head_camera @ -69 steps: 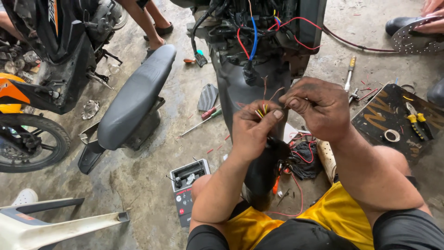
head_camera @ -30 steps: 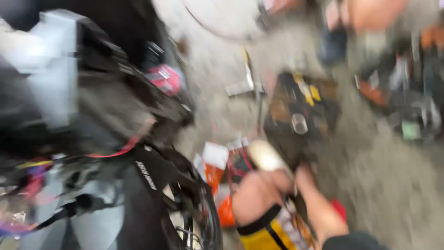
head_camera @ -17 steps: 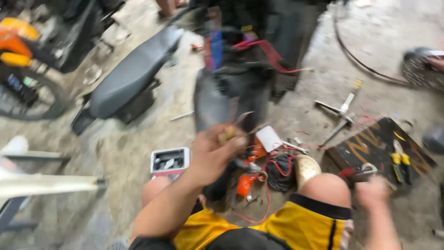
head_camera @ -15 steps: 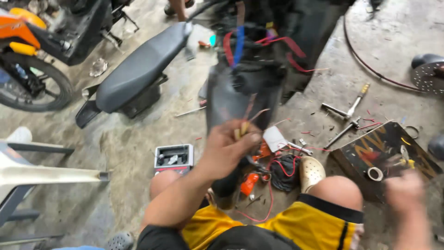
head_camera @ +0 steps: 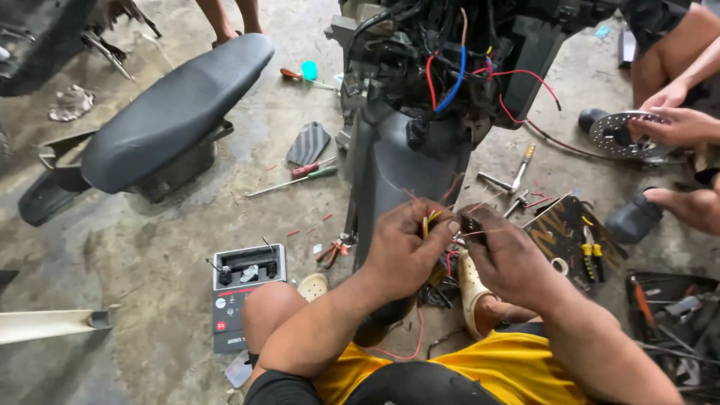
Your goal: Repairing motorcycle electrical wiring by stripping and splicing wires for a new module.
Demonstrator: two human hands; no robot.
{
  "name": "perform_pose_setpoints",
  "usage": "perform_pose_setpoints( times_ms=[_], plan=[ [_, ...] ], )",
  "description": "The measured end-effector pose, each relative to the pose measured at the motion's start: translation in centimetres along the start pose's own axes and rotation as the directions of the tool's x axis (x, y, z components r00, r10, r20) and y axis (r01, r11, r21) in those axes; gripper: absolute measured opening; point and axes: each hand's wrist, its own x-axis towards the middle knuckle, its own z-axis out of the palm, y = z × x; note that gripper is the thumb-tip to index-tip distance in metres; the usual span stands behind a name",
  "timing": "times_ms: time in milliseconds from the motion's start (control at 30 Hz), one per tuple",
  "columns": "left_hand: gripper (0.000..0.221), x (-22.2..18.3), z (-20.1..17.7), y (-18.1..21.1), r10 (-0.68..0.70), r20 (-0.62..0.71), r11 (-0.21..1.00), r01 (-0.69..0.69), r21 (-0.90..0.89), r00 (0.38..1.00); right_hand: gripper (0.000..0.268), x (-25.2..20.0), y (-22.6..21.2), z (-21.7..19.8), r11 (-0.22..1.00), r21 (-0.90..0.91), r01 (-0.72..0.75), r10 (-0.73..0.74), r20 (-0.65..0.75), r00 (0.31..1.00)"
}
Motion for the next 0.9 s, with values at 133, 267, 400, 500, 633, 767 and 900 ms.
perform_pose_setpoints(
  times_ms=[133, 267, 400, 500, 633, 767, 900],
  plan=[
    [0.003, -0.1, -0.1, 0.0, 0.190, -0.019, 0.973, -0.186, 0.137, 0.982, 0.042, 1.0, -1.9, 0.0, 0.998, -0.004, -0.067, 0.067, 0.066, 0.996],
    [0.006, -0.2, 0.3, -0.7, 0.231, -0.054, 0.956, -0.217, 0.198, 0.971, 0.034, 1.0, -4.2, -0.7, 0.991, -0.043, -0.126, 0.129, 0.069, 0.989],
    [0.005, -0.1, 0.1, -0.8, 0.231, -0.048, 0.953, -0.215, 0.214, 0.972, 0.032, 0.8, -2.2, -0.1, 0.938, -0.346, 0.012, -0.017, -0.010, 1.000],
    [0.004, 0.4, 0.1, -1.2, 0.158, -0.035, 0.977, -0.150, 0.153, 0.987, 0.033, 0.5, 0.8, 0.7, 0.868, -0.492, 0.070, -0.084, -0.007, 0.996],
    [0.007, 0.7, 0.5, -2.6, -0.034, -0.017, 0.997, 0.033, -0.068, 0.999, 0.031, 0.5, 2.4, 0.6, 0.860, -0.507, 0.061, -0.047, 0.041, 0.998],
    [0.012, 1.1, 0.3, -1.9, -0.141, 0.020, 0.984, 0.143, -0.106, 0.990, 0.031, 0.6, 3.6, 0.2, 0.866, -0.486, 0.116, -0.096, 0.066, 0.993],
    [0.012, 1.3, 0.2, -1.7, -0.099, 0.037, 0.995, 0.100, -0.021, 0.994, 0.028, 0.8, 2.8, -0.1, 0.909, -0.408, 0.085, -0.072, 0.048, 0.996]
  ],
)
